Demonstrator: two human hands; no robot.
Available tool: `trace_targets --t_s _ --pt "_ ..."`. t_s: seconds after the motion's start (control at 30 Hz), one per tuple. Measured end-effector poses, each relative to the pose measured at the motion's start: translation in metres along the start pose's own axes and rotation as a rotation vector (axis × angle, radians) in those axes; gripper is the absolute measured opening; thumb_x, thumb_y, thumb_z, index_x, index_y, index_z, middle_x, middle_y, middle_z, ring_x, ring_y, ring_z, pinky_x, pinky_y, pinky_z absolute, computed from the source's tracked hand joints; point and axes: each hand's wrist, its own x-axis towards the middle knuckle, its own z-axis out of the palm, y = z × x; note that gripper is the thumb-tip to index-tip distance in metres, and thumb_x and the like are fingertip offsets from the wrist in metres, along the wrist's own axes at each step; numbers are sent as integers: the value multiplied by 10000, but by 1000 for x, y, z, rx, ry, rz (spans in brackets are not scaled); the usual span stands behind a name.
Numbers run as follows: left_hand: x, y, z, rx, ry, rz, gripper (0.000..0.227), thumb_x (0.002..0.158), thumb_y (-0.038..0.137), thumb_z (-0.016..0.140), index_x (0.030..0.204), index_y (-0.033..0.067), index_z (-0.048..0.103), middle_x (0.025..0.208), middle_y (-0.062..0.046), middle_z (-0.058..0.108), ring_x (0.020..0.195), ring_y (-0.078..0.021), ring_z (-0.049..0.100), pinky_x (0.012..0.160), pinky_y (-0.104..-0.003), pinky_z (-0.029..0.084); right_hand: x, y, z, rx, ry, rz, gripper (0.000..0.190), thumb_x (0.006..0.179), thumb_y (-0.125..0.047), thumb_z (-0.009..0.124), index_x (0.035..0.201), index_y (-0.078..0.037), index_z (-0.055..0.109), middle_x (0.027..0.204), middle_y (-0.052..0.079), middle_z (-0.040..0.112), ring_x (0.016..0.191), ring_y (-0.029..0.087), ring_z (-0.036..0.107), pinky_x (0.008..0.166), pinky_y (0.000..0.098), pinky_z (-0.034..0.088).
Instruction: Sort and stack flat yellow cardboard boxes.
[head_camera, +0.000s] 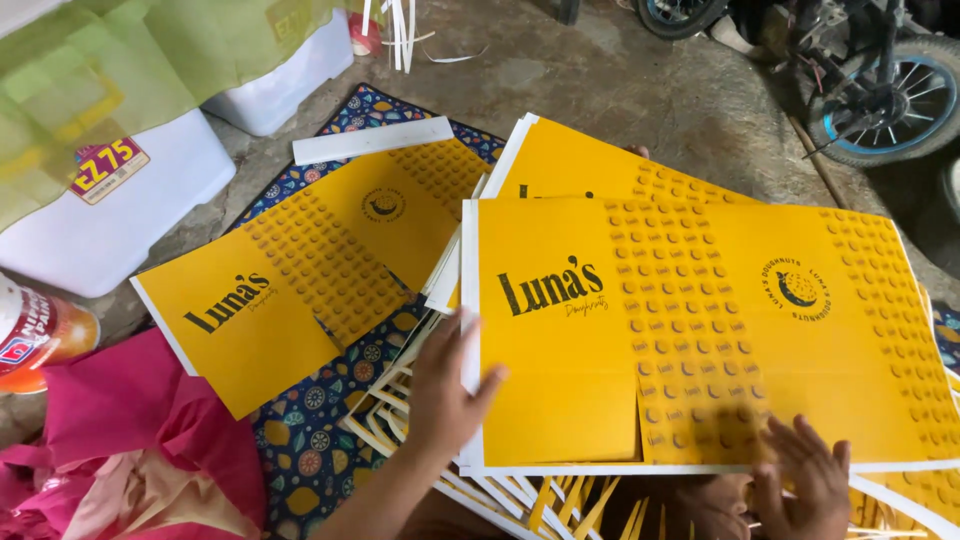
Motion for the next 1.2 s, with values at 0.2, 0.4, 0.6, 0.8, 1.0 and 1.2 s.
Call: trace_targets --t_s 0.2,0.4,0.6,0.8,1.0,1.2 --pt "5 -24 6 -655 44 -1241 572 901 450 616 1397 168 582 1287 -61 694 1268 -239 634 1121 -420 518 106 -52 12 199 9 122 339 998 -177 661 1310 -50 698 1476 204 636 1491 389 540 1203 527 448" --pt "-12 11 13 -714 -168 -1349 208 911 254 691 1067 117 682 970 -80 754 815 -224 717 681 -373 567 177 -66 89 256 -249 -53 409 923 -313 702 1327 -249 692 1574 125 539 1537 416 402 1100 580 327" --pt "-49 35 36 -1040 -875 -962 340 871 292 758 1194 191 729 1238 47 746 1155 -73 691 1147 -259 449 209 -53 133 105 -497 93 600 954 -616 451 1503 -382 513 1698 27 329 1588 339 208 1121 720 124" --pt "4 17 30 -867 -534 -952 198 1029 340 638 891 202 607 749 20 636 583 -87 601 617 -287 474 198 -52 136 -33 -529 3 600 957 -613 429 1538 -466 430 1697 -22 316 1595 252 200 1178 568 97" --pt "64 -25 60 -1042 -13 -985 572 924 333 783 1317 -48 617 1105 -199 696 880 -270 724 607 -405 684 203 -64 126 0 -562 102 556 978 -738 398 1504 -563 441 1676 -56 359 1566 278 274 1243 691 85" --pt "82 -57 92 -779 72 -965 337 933 262 730 1079 -42 732 883 -171 716 703 -228 705 503 -368 673 204 -68 123 23 -559 128 584 962 -734 433 1515 -545 442 1674 -40 365 1572 283 261 1244 686 97"
